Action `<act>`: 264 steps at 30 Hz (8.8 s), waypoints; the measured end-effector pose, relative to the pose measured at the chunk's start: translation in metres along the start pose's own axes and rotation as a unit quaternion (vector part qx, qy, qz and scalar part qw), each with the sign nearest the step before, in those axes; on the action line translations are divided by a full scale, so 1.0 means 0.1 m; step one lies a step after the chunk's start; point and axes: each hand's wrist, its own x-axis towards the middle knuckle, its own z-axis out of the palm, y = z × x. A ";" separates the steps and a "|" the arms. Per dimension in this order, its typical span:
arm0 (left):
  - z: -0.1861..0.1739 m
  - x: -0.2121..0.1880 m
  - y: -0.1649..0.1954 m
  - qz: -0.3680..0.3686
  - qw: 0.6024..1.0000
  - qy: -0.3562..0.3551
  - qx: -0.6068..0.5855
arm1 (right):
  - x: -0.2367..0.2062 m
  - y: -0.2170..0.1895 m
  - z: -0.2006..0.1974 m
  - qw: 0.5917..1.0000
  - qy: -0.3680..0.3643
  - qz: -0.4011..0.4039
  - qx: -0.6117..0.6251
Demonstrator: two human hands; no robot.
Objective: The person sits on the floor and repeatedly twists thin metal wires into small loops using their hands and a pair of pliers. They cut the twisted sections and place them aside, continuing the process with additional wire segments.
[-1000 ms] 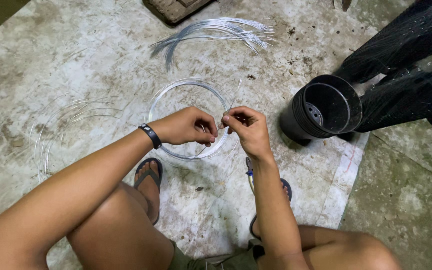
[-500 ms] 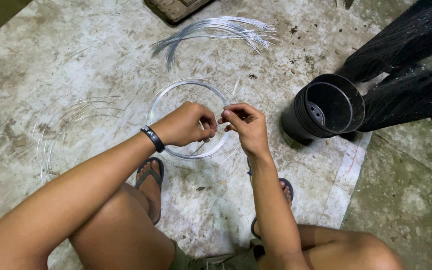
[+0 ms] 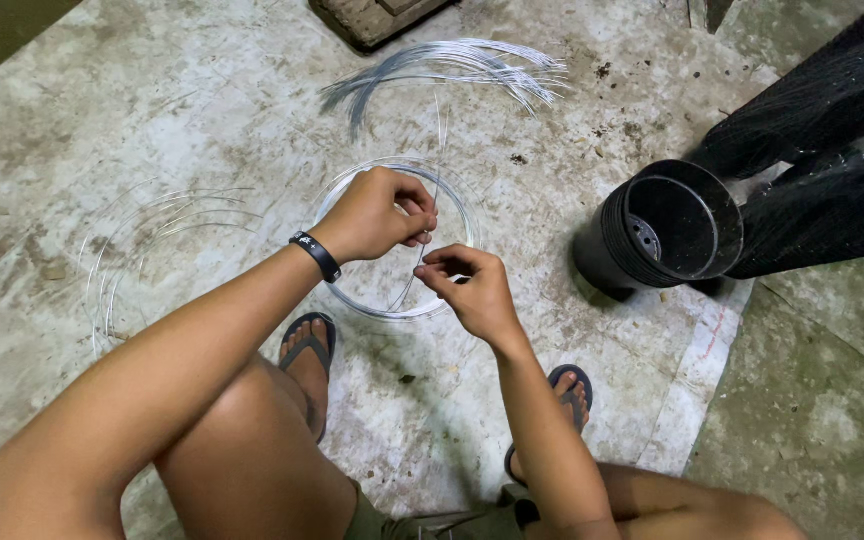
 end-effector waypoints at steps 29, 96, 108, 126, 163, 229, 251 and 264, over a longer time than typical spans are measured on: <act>-0.10 0.04 -0.30 -0.051 0.987 -0.048 -0.147 | -0.04 0.30 0.24 0.977 -0.058 0.031 0.203; -0.04 0.27 0.31 -0.037 0.990 -0.030 -0.131 | 0.05 -0.20 -0.08 0.988 -0.002 0.000 0.155; -0.02 0.24 0.03 -0.046 0.978 -0.062 -0.196 | 0.04 -0.08 -0.09 0.978 -0.038 0.007 0.206; 0.19 -0.01 0.03 -0.009 0.978 -0.205 -0.032 | 0.17 0.04 -0.54 0.955 0.108 0.023 0.274; 0.00 0.03 -0.52 -0.044 0.989 -0.044 -0.137 | -0.10 0.60 0.65 0.965 0.032 -0.012 0.259; 0.08 -0.27 -0.03 -0.049 0.918 -0.373 0.125 | 0.23 -0.48 -0.47 0.912 -0.397 0.000 -0.102; -0.02 -0.22 -0.01 0.359 0.883 0.033 0.300 | 0.18 0.02 -0.47 0.977 -0.205 0.049 0.031; 0.33 -0.10 -0.24 -0.054 0.976 0.018 -0.212 | 0.16 0.07 -0.24 0.976 0.044 -0.015 0.214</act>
